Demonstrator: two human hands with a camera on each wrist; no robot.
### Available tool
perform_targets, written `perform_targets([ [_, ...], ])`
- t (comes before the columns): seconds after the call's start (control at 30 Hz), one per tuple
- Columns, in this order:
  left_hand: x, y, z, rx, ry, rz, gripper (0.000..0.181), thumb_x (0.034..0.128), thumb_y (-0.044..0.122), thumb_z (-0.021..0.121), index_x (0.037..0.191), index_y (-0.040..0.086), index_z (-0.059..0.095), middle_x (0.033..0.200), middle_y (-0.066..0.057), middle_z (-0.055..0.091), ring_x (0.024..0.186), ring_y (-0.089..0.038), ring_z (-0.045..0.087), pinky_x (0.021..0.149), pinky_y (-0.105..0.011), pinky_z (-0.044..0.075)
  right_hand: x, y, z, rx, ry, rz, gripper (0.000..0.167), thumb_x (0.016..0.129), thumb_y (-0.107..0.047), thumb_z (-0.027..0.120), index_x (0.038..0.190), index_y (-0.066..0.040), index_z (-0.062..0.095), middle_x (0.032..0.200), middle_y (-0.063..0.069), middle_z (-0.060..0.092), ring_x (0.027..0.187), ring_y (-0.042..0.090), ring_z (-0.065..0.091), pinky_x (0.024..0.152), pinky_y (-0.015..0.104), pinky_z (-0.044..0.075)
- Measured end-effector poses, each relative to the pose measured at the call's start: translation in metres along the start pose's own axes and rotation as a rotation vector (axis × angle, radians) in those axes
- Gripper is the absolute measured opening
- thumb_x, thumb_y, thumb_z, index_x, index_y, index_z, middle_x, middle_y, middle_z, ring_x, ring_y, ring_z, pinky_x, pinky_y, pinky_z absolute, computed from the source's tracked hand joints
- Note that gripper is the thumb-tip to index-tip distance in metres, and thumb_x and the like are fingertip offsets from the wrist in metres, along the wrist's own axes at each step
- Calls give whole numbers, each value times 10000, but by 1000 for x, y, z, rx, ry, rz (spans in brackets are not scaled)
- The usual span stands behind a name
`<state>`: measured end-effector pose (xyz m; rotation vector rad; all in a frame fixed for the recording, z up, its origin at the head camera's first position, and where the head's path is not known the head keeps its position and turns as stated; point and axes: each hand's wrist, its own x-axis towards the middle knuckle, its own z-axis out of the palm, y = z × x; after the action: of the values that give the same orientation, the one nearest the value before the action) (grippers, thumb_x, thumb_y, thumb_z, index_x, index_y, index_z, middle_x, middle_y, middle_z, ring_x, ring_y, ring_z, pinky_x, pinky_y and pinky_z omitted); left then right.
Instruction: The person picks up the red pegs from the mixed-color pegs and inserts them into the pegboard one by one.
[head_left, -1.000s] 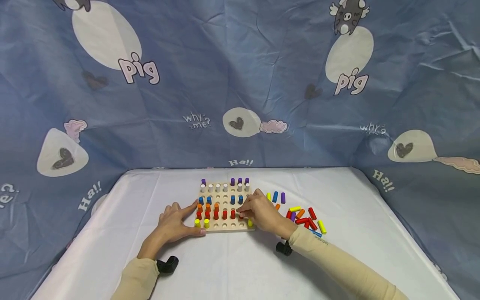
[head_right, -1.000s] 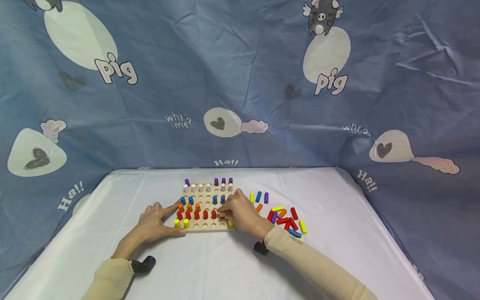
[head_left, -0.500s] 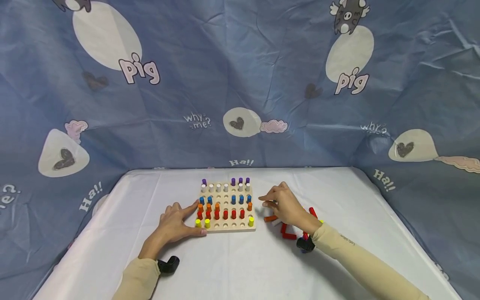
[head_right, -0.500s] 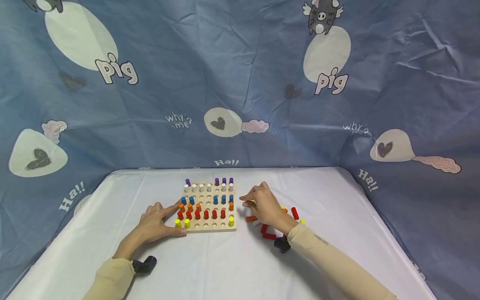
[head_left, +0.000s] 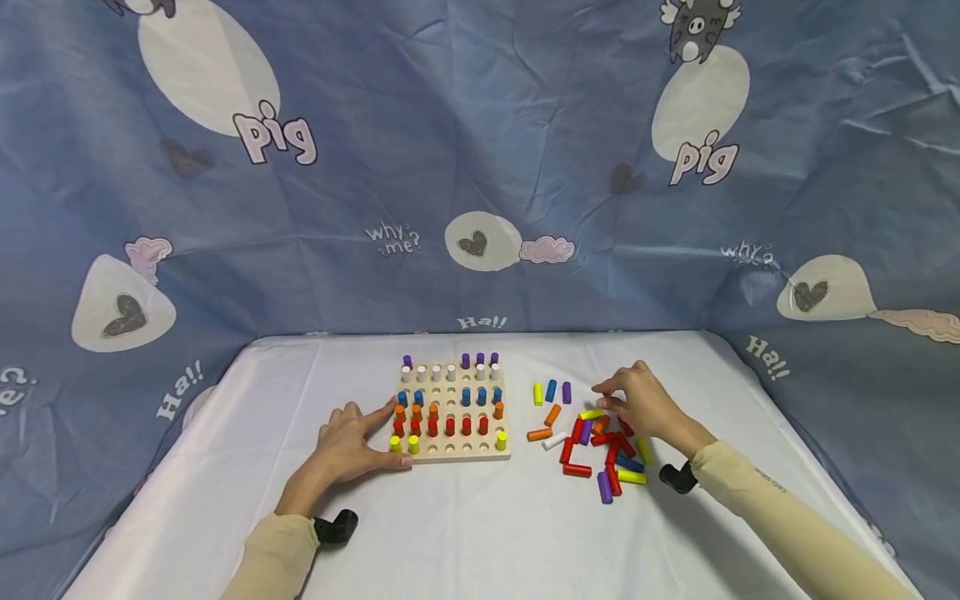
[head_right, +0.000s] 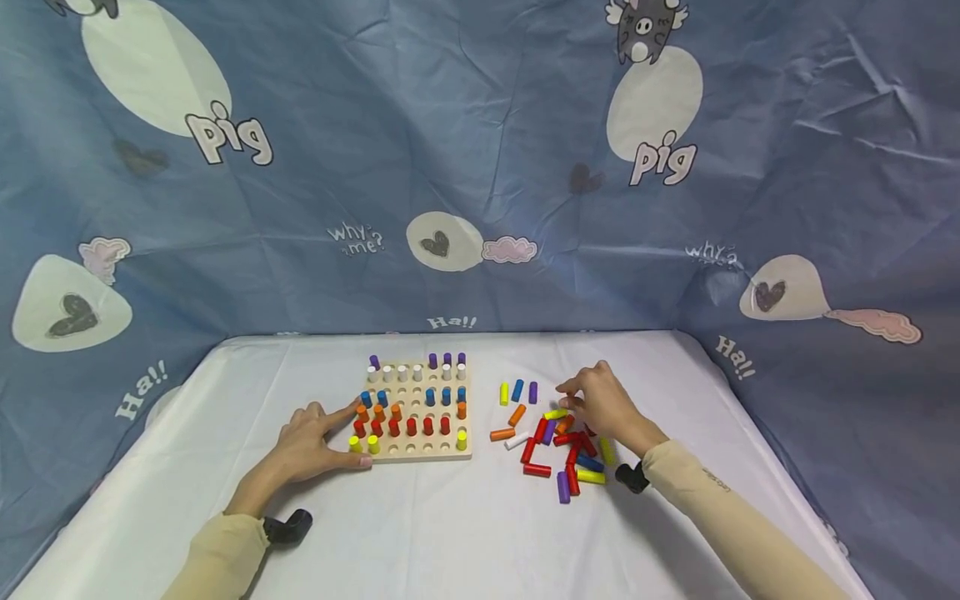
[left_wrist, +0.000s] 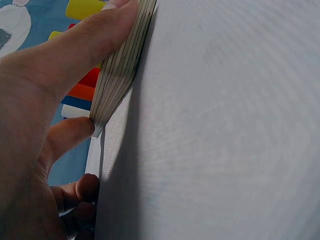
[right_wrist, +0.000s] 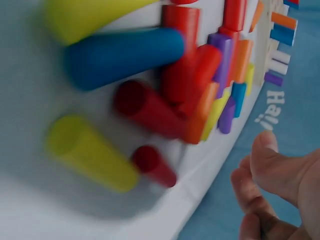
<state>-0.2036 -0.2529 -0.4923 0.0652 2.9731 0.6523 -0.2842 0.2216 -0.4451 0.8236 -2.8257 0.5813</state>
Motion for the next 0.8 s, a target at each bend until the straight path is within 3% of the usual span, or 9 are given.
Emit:
perform_targets([
  [0.33, 1, 0, 0, 14, 10, 11, 1166, 645, 724, 900, 1616, 239, 472, 961, -99, 447, 858, -253, 355, 724, -385, 282, -20, 23, -4, -27, -95, 72, 246, 871, -72, 859, 1105, -3, 825, 972, 109, 805, 927, 299, 581, 800, 394, 365],
  [0.8, 1, 0, 1, 13, 6, -6, 1170, 640, 731, 899, 1615, 241, 474, 973, -100, 451, 869, -251, 353, 728, -380, 285, -27, 34, 4, -27, -106, 20, 135, 865, -110, 873, 979, -54, 827, 882, 19, 785, 832, 210, 634, 820, 403, 346],
])
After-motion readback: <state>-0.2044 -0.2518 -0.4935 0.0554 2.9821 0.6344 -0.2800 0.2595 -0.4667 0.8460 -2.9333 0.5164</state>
